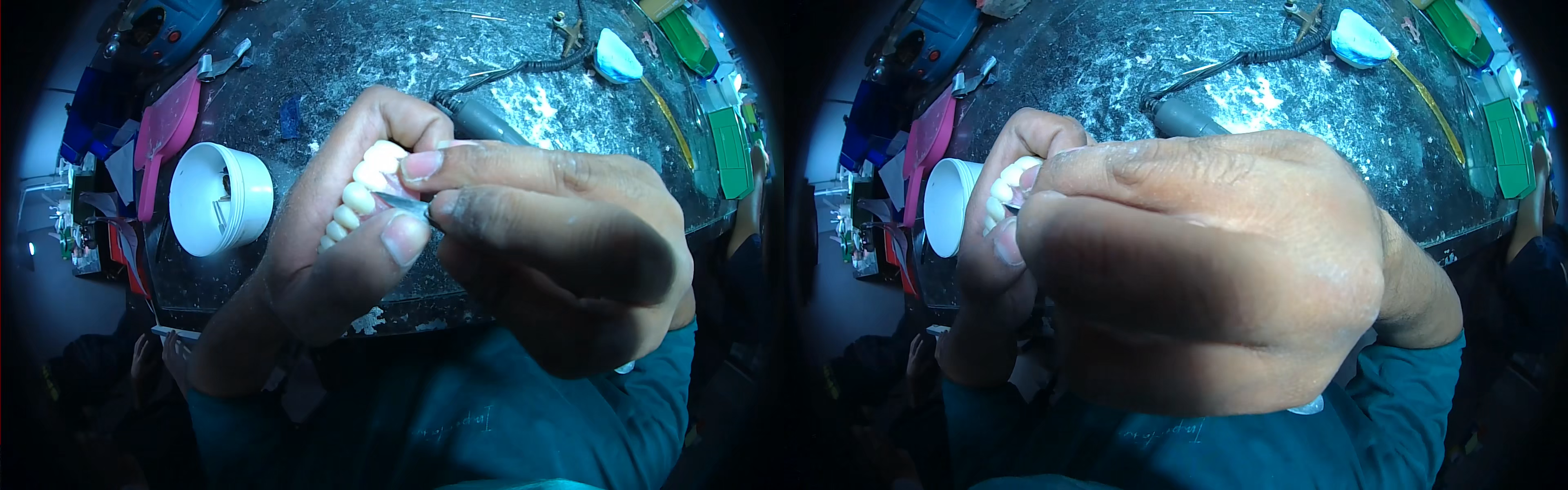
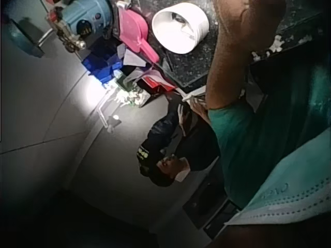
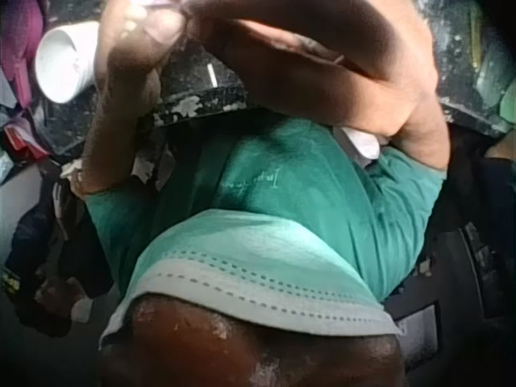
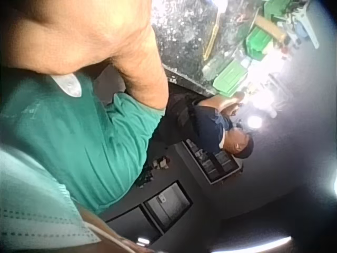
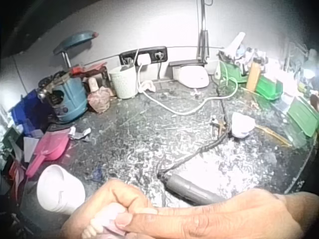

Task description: The person scrapes and carves around the teeth of a denture using a small metal carving tool.

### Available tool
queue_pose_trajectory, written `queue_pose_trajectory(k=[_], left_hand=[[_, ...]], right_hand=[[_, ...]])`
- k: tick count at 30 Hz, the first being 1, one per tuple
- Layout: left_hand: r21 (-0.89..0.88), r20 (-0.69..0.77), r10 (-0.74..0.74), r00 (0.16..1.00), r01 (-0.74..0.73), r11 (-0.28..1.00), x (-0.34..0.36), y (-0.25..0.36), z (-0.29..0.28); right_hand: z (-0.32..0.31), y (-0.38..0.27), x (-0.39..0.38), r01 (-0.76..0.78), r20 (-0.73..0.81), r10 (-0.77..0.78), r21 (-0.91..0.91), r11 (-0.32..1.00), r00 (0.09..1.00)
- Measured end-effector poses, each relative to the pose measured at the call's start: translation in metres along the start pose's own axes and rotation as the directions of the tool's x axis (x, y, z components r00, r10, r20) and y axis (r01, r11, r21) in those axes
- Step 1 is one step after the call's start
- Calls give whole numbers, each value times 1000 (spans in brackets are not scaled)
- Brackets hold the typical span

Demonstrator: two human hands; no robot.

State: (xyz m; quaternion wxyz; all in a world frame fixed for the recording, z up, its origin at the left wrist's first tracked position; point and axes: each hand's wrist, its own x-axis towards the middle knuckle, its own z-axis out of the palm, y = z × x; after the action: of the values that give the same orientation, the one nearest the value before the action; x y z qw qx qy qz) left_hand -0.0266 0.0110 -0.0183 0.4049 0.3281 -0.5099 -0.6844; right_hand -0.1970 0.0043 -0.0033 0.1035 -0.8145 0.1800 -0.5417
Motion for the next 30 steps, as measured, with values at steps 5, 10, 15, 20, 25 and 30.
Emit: queue_pose_trajectory(k=[5, 10, 15, 20, 25, 30], left_hand=[[59, 4, 7, 1000, -8, 998, 1, 1, -2], [66, -2, -14, 1000, 14, 998, 2, 2, -2], [64, 2, -27, 1000, 27, 998, 3, 8, 2], [64, -25, 21, 999, -19, 998, 3, -1, -1], [58, -12, 45, 999, -45, 997, 4, -2, -3], [-15, -33, 13, 999, -14, 1000, 2, -1, 0]], right_hand=[[-6, 1, -1, -16, 83, 18, -25, 1000, 996], [-6, -3, 0, -92, 111, 91, 3, 996, 990], [-12, -15, 1, -341, 150, 329, 62, 938, 932], [-20, 1, 7, -160, 221, 143, 62, 985, 965], [-8, 1, 4, -141, 109, 124, 173, 975, 986], [-9, -1, 5, -142, 102, 127, 158, 977, 987]])
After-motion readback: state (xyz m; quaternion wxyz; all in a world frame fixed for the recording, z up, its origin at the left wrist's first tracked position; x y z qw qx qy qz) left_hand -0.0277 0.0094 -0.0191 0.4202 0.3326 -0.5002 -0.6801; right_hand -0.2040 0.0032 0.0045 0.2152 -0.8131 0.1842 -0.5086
